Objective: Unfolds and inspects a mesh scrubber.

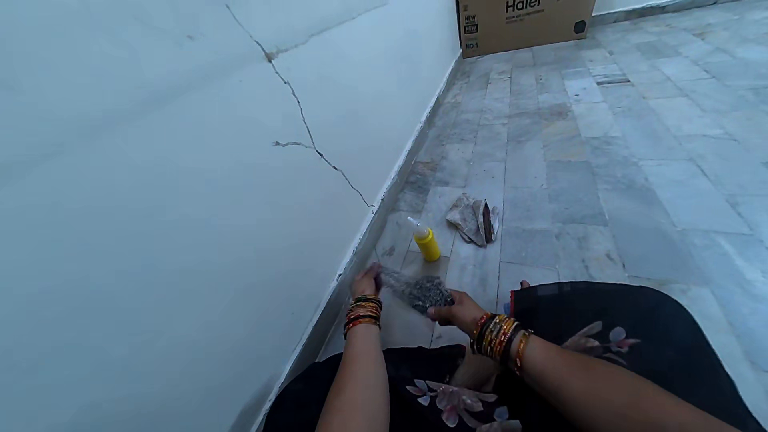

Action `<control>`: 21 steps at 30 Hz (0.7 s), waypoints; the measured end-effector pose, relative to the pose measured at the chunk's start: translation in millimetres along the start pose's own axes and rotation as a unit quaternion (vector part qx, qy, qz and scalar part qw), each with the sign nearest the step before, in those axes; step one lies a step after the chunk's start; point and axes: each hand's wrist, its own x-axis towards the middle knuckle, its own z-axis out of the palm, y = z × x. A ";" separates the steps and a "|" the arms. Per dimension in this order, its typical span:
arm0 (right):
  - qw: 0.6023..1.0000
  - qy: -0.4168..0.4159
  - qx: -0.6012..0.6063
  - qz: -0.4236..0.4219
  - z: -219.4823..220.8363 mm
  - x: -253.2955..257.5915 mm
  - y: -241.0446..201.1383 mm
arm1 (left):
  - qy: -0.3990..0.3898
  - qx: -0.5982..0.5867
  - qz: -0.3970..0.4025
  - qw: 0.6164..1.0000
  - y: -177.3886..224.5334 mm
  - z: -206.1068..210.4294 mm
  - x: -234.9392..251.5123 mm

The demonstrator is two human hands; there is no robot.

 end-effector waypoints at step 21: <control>0.993 0.044 0.100 -0.051 -21.4 33.2 -15.5 | -0.448 0.052 0.050 0.891 25.6 19.0 -70.5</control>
